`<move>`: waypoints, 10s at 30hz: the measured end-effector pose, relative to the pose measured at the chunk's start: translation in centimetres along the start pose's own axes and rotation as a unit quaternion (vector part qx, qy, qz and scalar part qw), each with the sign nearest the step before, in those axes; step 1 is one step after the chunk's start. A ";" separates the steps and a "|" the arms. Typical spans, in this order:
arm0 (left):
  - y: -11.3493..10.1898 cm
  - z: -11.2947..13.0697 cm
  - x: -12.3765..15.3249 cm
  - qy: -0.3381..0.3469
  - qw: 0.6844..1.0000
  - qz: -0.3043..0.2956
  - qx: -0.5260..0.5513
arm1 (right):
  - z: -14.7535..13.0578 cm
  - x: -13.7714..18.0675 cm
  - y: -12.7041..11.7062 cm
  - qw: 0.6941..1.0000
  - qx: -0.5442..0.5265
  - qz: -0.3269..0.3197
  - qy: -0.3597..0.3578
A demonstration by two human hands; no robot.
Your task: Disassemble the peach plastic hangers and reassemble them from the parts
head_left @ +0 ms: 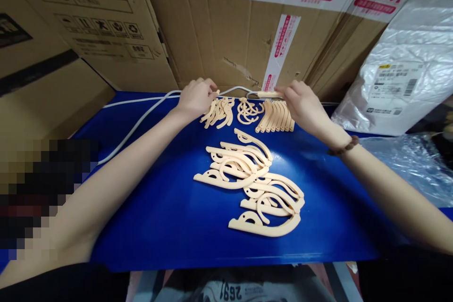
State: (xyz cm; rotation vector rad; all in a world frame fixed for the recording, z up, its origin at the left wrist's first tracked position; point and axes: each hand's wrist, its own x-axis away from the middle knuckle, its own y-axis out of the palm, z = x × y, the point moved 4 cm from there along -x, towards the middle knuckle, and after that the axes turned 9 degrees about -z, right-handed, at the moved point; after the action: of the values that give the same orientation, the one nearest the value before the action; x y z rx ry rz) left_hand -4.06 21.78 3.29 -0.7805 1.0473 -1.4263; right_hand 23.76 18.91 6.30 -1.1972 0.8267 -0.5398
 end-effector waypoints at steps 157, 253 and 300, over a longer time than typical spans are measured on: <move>-2.5 9.4 5.6 0.043 0.842 -0.139 0.520 | -8.1 -0.2 -4.1 0.983 0.182 0.008 0.028; -0.5 9.8 5.0 0.039 0.763 -0.073 0.641 | -5.0 -1.3 -1.4 0.856 -0.510 0.025 0.081; 2.2 7.4 0.6 0.040 0.903 -0.127 0.407 | -1.1 -0.1 -4.0 0.859 -0.449 0.218 0.110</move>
State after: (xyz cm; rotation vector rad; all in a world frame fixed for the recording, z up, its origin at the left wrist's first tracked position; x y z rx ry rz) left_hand 3.51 20.06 4.01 -0.2391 0.3214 -1.9277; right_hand 23.05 17.14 10.03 -1.7250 1.5983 0.1391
